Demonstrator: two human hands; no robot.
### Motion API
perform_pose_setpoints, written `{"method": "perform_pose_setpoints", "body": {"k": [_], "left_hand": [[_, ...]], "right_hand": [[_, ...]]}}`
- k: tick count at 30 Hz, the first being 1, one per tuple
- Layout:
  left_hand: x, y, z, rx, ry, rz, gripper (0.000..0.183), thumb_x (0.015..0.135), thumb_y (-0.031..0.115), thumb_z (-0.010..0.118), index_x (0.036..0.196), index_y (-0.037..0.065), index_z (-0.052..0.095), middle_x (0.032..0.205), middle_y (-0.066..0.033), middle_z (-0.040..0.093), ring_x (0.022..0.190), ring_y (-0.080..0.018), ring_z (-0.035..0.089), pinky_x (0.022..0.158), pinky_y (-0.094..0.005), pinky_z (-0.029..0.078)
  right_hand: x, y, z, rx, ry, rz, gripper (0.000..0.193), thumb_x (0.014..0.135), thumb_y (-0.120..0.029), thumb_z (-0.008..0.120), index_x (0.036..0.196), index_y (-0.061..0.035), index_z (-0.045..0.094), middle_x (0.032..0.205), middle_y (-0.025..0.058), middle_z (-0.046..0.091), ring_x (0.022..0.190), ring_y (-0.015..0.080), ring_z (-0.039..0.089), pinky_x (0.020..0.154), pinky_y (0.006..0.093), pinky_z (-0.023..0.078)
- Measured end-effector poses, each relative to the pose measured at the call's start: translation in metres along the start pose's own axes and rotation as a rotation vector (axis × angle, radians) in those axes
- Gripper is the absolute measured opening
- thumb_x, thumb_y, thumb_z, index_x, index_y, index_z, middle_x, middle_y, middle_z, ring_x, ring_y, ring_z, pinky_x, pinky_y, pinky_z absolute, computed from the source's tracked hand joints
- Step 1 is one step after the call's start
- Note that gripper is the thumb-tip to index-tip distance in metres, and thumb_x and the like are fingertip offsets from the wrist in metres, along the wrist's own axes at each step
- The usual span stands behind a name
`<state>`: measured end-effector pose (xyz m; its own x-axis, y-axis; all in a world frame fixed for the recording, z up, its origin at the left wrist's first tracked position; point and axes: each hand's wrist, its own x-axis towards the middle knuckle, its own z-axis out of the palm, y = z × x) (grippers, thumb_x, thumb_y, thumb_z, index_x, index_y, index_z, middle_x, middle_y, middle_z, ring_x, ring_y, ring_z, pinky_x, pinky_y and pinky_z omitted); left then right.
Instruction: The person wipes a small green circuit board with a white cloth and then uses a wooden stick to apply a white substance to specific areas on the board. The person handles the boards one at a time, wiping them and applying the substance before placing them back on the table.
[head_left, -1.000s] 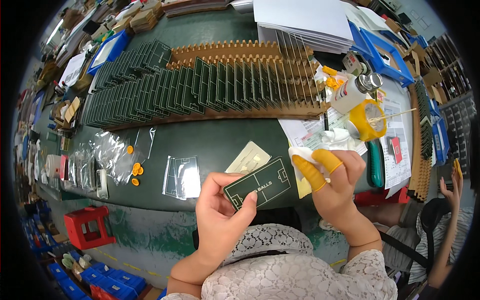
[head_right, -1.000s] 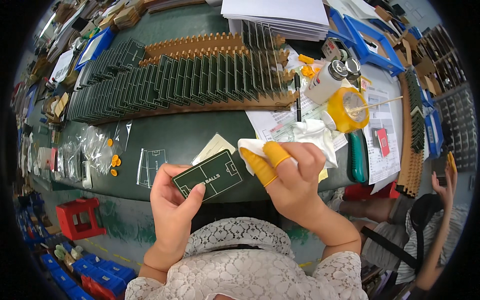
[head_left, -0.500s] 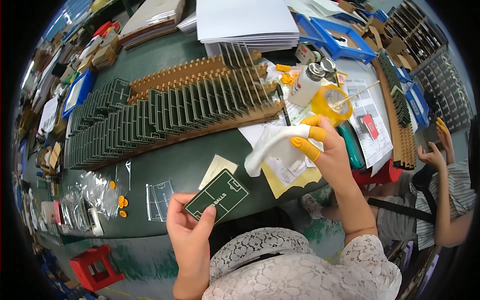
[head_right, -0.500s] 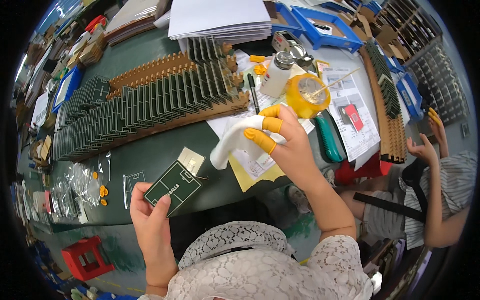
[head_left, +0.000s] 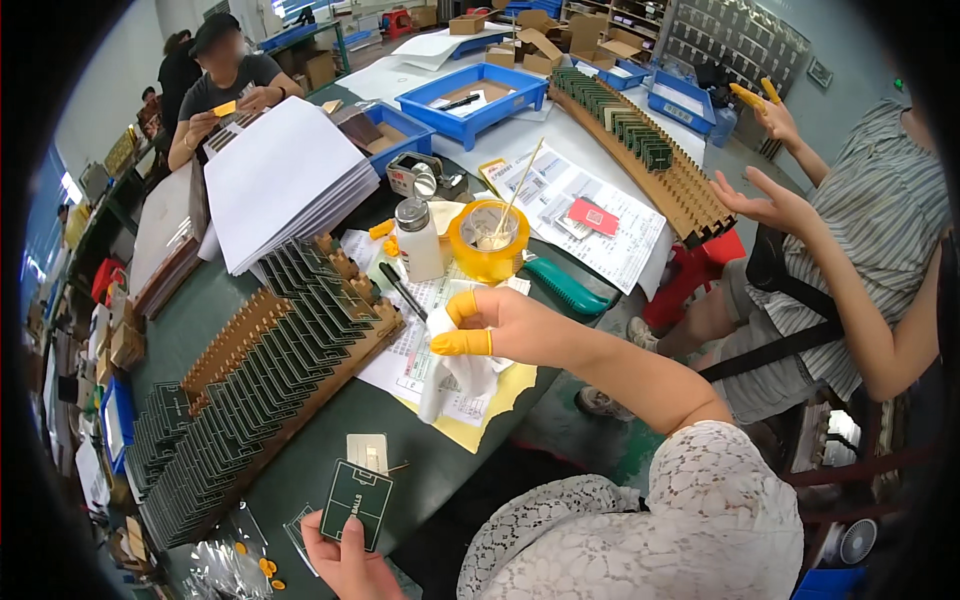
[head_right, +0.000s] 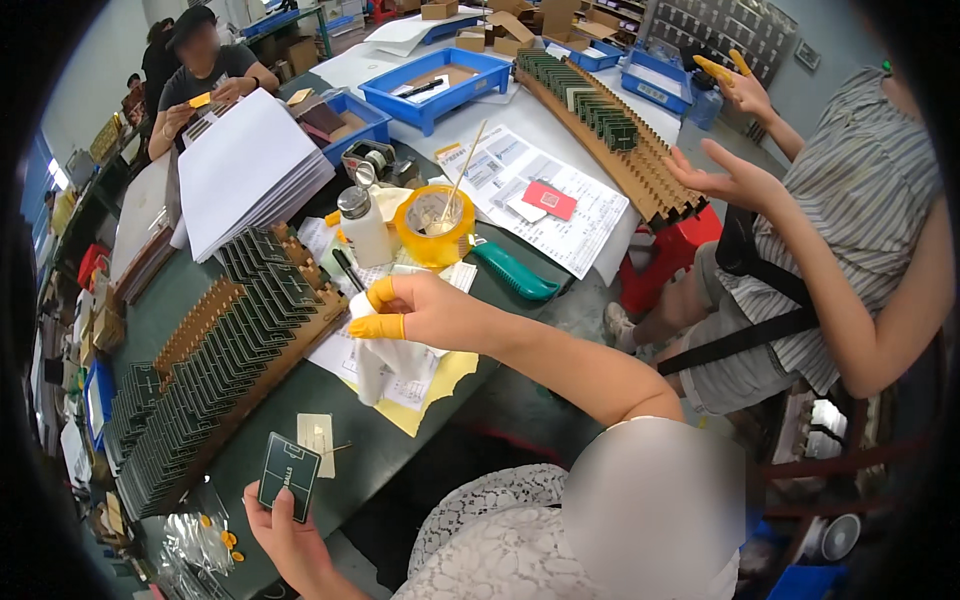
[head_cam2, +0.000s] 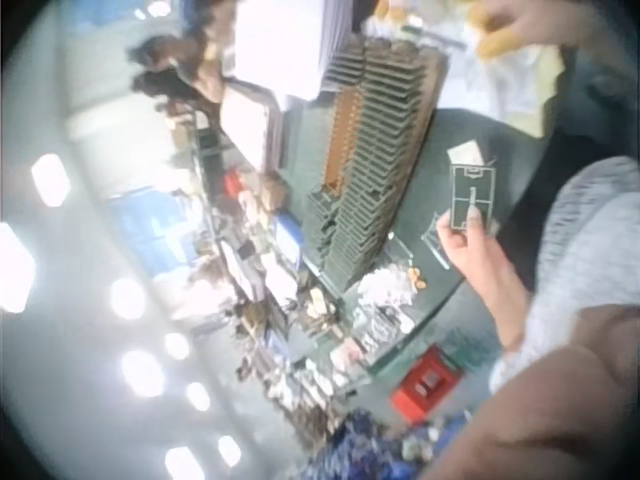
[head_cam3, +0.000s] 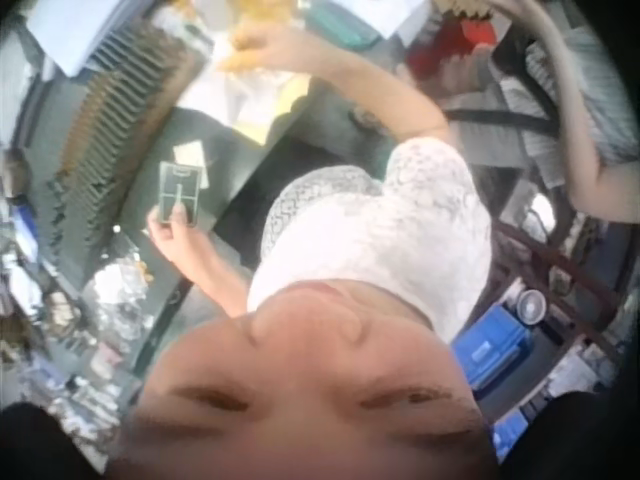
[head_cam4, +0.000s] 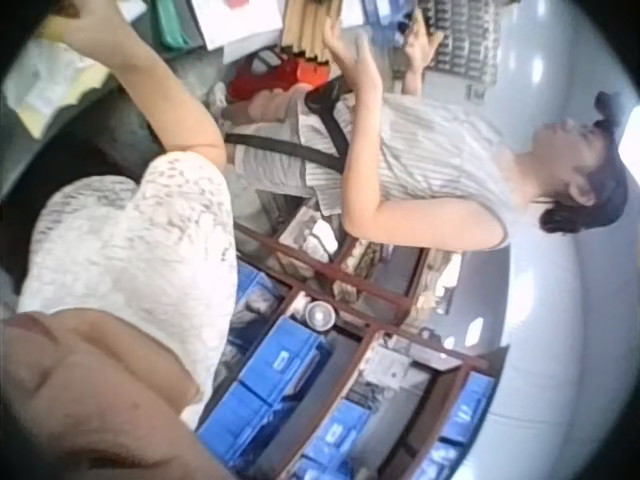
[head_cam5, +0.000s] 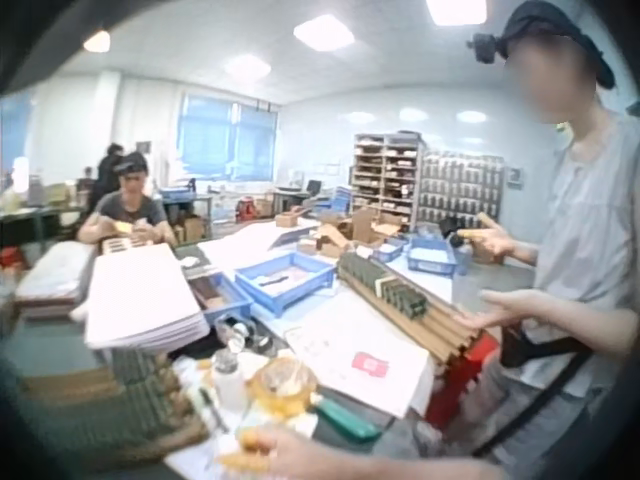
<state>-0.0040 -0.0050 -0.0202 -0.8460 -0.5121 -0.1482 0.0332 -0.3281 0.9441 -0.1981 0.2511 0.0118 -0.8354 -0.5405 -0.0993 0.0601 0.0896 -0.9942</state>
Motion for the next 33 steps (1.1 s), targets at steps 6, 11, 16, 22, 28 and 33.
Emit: {"method": "perform_pose_setpoints", "body": {"k": [6, 11, 16, 22, 28, 33], "left_hand": [[-0.003, -0.001, -0.004, -0.004, 0.01, -0.027, 0.028, 0.086, -0.001, 0.06, 0.111, 0.001, 0.05, 0.103, -0.0079, 0.062, 0.092, -0.0144, 0.063, 0.081, -0.0297, 0.054], [-0.006, 0.001, -0.002, -0.059, 0.026, -0.013, 0.028, 0.085, -0.003, 0.06, 0.111, 0.001, 0.05, 0.104, -0.0086, 0.061, 0.091, -0.0151, 0.063, 0.083, -0.0313, 0.055], [-0.005, -0.005, -0.011, -0.113, 0.023, -0.041, 0.028, 0.085, -0.004, 0.061, 0.11, 0.002, 0.05, 0.102, -0.0089, 0.063, 0.09, -0.0162, 0.065, 0.085, -0.0324, 0.055], [-0.005, 0.009, 0.004, -0.152, 0.08, -0.095, 0.025, 0.084, -0.009, 0.06, 0.104, 0.001, 0.05, 0.094, -0.0078, 0.063, 0.085, -0.0111, 0.062, 0.081, -0.027, 0.051], [0.0, -0.001, -0.008, -0.109, 0.052, -0.091, 0.025, 0.086, -0.004, 0.06, 0.109, 0.003, 0.051, 0.1, -0.0079, 0.064, 0.089, -0.0153, 0.065, 0.083, -0.0318, 0.055], [0.002, -0.004, -0.014, -0.093, 0.089, -0.05, 0.025, 0.086, -0.004, 0.06, 0.109, 0.003, 0.051, 0.099, -0.0071, 0.063, 0.087, -0.0147, 0.064, 0.079, -0.0301, 0.054]], "right_hand": [[-0.006, -0.002, -0.002, 0.357, -0.047, 0.074, 0.034, 0.09, -0.015, 0.073, 0.117, 0.0016, 0.062, 0.107, 0.0066, 0.067, 0.102, 0.0122, 0.062, 0.09, 0.027, 0.048], [-0.014, -0.004, -0.002, 0.326, -0.056, 0.027, 0.034, 0.088, -0.01, 0.073, 0.118, 0.0016, 0.062, 0.11, 0.0073, 0.068, 0.104, 0.0145, 0.064, 0.092, 0.0285, 0.049], [-0.015, -0.011, -0.009, 0.272, 0.095, -0.077, 0.03, 0.088, -0.007, 0.073, 0.115, 0.0006, 0.065, 0.108, 0.0068, 0.07, 0.099, 0.014, 0.066, 0.088, 0.0277, 0.051], [-0.005, -0.009, -0.011, 0.266, 0.115, -0.101, 0.028, 0.088, -0.007, 0.073, 0.114, 0.0004, 0.066, 0.104, 0.0057, 0.071, 0.093, 0.0109, 0.067, 0.082, 0.0249, 0.053], [0.009, -0.006, -0.015, 0.2, 0.138, -0.137, 0.025, 0.088, -0.007, 0.073, 0.111, -0.0013, 0.066, 0.103, 0.0051, 0.07, 0.092, 0.0118, 0.065, 0.085, 0.025, 0.051], [0.014, -0.006, -0.012, 0.268, 0.185, -0.22, 0.023, 0.088, -0.007, 0.072, 0.11, -0.0027, 0.065, 0.111, 0.0071, 0.068, 0.101, 0.0147, 0.063, 0.094, 0.0297, 0.049]]}}
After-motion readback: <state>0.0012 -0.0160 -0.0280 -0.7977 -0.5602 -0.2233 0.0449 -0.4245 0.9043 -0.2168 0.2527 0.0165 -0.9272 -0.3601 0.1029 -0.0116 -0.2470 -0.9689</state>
